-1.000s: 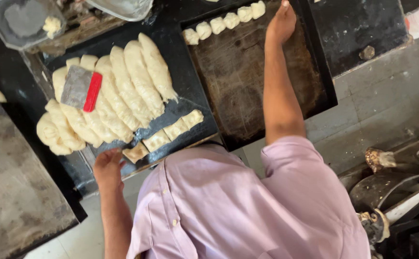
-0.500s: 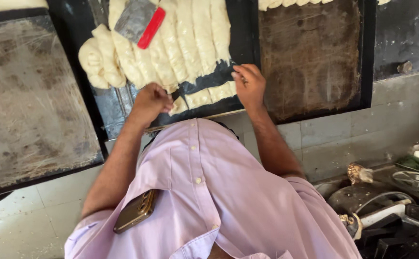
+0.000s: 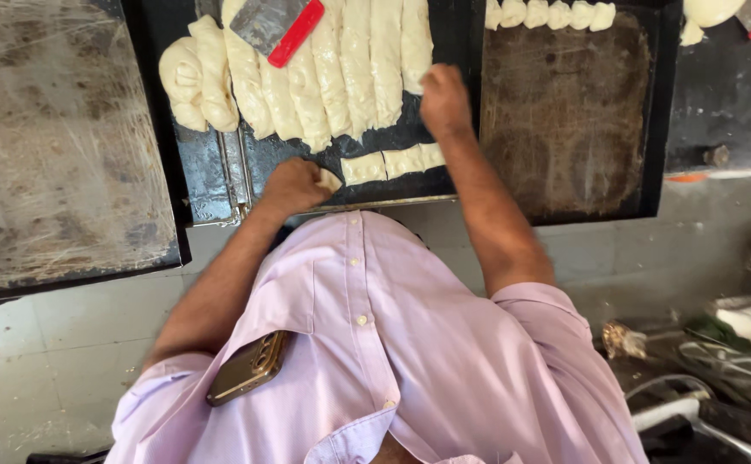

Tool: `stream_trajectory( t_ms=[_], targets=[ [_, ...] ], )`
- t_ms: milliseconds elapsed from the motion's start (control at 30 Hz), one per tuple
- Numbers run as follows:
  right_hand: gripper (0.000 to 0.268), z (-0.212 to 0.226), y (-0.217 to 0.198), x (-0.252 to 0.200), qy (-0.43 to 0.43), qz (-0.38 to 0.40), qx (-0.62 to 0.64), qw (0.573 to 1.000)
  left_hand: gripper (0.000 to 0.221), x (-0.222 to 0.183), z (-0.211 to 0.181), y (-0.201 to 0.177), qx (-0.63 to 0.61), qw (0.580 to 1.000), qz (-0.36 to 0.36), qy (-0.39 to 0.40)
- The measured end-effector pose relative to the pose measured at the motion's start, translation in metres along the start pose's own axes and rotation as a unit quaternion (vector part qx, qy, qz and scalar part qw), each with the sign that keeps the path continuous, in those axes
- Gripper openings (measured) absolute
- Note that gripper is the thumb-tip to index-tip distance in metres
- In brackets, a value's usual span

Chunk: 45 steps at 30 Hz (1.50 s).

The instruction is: The person prepares dough by cutting a large slab into smaller portions with a scraper, shaping the portions into rolls by hand, and arranging them on baking trays.

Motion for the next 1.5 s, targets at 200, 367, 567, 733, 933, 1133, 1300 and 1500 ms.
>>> stream_trajectory(
  t_ms=[200,367,567,733,933,1133,1300,1500],
  targets=[
    [0.014,0.007,-0.004,-0.022,-0.048,0.007,0.027,0.998,0.037,-0.045,-0.008,-0.040,-0.359,0.924,-0.120,0.053],
    [0.014,0.005,-0.001,-0.022,0.054,0.040,0.041,0.997,0.055,-0.042,-0.024,-0.020,-0.653,0.749,-0.072,0.091],
    [0.021,0.064,-0.047,-0.022,0.147,0.010,0.279,0.949,0.028,-0.035,-0.027,-0.025,-0.611,0.769,-0.137,0.128],
    [0.016,0.120,-0.016,-0.022,0.248,0.157,0.583,0.758,0.030,-0.028,-0.045,-0.038,-0.515,0.834,-0.118,0.161],
    [0.012,0.131,-0.038,0.008,0.197,0.077,0.443,0.871,0.034,-0.029,-0.043,-0.061,-0.427,0.885,-0.112,0.146],
    [0.022,0.075,-0.044,-0.006,0.122,-0.006,0.065,0.990,0.045,-0.020,-0.011,-0.062,-0.527,0.831,-0.098,0.150],
    [0.026,0.032,-0.021,-0.020,0.084,0.016,0.024,0.996,0.047,-0.035,-0.023,-0.050,-0.674,0.722,-0.001,0.154],
    [0.013,0.017,0.009,-0.024,0.021,-0.018,0.007,1.000,0.042,-0.049,-0.068,-0.067,-0.740,0.629,-0.016,0.237]
  ],
)
Point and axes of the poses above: each hand's wrist, its own x-axis towards the middle knuckle, its own y-axis out of the palm, z = x × y, the point moved 10 cm from there along x, towards the middle knuckle, and after that the axes turned 5 degrees about z, right-handed, at the moved point
